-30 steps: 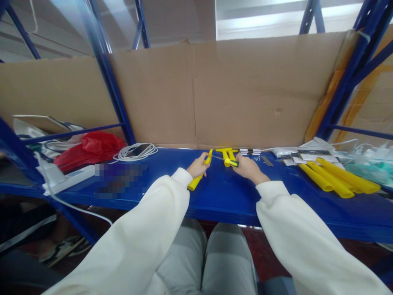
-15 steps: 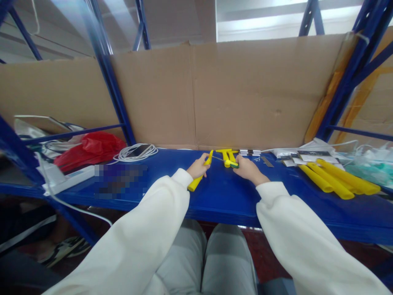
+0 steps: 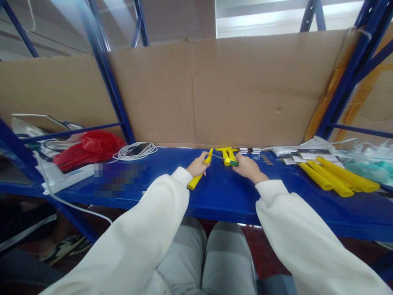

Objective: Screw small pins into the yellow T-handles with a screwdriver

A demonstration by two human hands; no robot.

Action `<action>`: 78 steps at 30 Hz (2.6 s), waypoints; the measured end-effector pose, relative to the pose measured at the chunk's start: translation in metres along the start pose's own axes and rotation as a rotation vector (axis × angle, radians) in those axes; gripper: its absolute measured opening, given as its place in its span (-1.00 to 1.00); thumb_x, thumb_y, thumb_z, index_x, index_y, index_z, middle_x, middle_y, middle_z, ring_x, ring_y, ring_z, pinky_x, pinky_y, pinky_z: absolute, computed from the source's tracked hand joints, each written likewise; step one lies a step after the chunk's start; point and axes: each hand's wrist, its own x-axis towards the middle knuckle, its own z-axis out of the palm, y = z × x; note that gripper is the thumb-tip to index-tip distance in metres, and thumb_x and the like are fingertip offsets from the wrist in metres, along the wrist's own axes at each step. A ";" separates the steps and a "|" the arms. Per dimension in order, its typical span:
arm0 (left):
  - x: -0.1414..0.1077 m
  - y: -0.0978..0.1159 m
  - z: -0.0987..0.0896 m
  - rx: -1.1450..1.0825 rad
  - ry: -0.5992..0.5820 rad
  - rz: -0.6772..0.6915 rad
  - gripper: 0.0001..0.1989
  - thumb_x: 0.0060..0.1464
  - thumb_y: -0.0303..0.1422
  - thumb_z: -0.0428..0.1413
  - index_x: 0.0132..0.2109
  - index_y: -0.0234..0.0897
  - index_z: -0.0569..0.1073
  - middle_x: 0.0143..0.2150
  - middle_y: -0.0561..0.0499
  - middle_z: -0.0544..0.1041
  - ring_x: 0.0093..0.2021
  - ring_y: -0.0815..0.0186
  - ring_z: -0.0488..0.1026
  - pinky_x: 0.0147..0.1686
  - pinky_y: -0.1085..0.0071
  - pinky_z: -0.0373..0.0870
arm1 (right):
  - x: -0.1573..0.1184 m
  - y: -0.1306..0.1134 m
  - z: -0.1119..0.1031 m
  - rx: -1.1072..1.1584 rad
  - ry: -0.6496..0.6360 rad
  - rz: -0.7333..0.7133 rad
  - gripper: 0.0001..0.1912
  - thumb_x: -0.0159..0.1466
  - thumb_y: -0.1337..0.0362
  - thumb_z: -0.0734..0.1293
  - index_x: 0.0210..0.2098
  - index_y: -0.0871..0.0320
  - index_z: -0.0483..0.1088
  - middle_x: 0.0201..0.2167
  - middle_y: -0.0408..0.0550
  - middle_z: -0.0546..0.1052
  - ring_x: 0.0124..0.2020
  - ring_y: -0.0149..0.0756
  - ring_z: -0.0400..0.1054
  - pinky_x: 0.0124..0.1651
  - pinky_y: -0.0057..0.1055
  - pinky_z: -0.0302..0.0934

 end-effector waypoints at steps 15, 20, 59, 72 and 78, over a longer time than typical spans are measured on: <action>0.001 -0.002 0.001 0.006 0.006 0.010 -0.58 0.24 -0.49 0.00 0.22 -0.24 0.19 -0.26 0.04 0.55 -0.60 0.47 0.40 -0.36 0.47 0.48 | -0.001 -0.004 0.000 0.003 0.001 -0.004 -0.76 0.20 0.28 0.34 -0.12 0.14 0.41 -0.23 0.08 0.63 -0.25 -0.13 0.52 -0.29 -0.40 0.19; 0.002 -0.003 0.001 0.005 0.009 0.006 -0.58 0.24 -0.49 0.00 0.22 -0.22 0.18 -0.30 0.07 0.54 -0.60 0.46 0.41 -0.34 0.45 0.50 | -0.003 -0.005 -0.001 0.073 -0.014 -0.048 -0.79 0.23 0.27 0.31 -0.13 0.14 0.42 -0.24 0.07 0.63 -0.26 -0.14 0.52 -0.25 -0.40 0.22; -0.001 -0.002 0.000 0.042 0.020 0.063 -0.55 0.23 -0.48 0.00 0.25 -0.26 0.22 -0.37 0.08 0.53 -0.56 0.40 0.44 -0.26 0.42 0.49 | 0.000 -0.002 -0.002 0.149 -0.101 -0.222 -0.91 0.15 0.26 0.39 -0.35 0.13 0.47 -0.35 -0.03 0.61 -0.34 -0.20 0.47 -0.27 -0.39 0.25; 0.003 -0.003 0.003 -0.059 -0.070 0.192 -0.54 0.20 -0.50 0.00 0.24 -0.26 0.23 -0.34 0.10 0.54 -0.59 0.45 0.44 -0.39 0.48 0.45 | 0.029 -0.016 0.027 0.593 0.281 -0.378 -0.82 0.26 0.23 0.32 -0.21 0.14 0.51 -0.26 0.05 0.63 -0.25 -0.19 0.51 -0.10 -0.24 0.39; 0.005 -0.006 0.004 -0.120 -0.050 0.211 -0.55 0.18 -0.50 0.02 0.21 -0.21 0.22 -0.31 0.11 0.56 -0.60 0.47 0.44 -0.47 0.53 0.41 | 0.039 -0.032 0.030 0.660 0.341 -0.392 -0.88 0.26 0.25 0.29 -0.31 0.11 0.46 -0.35 -0.02 0.62 -0.32 -0.23 0.50 -0.16 -0.27 0.39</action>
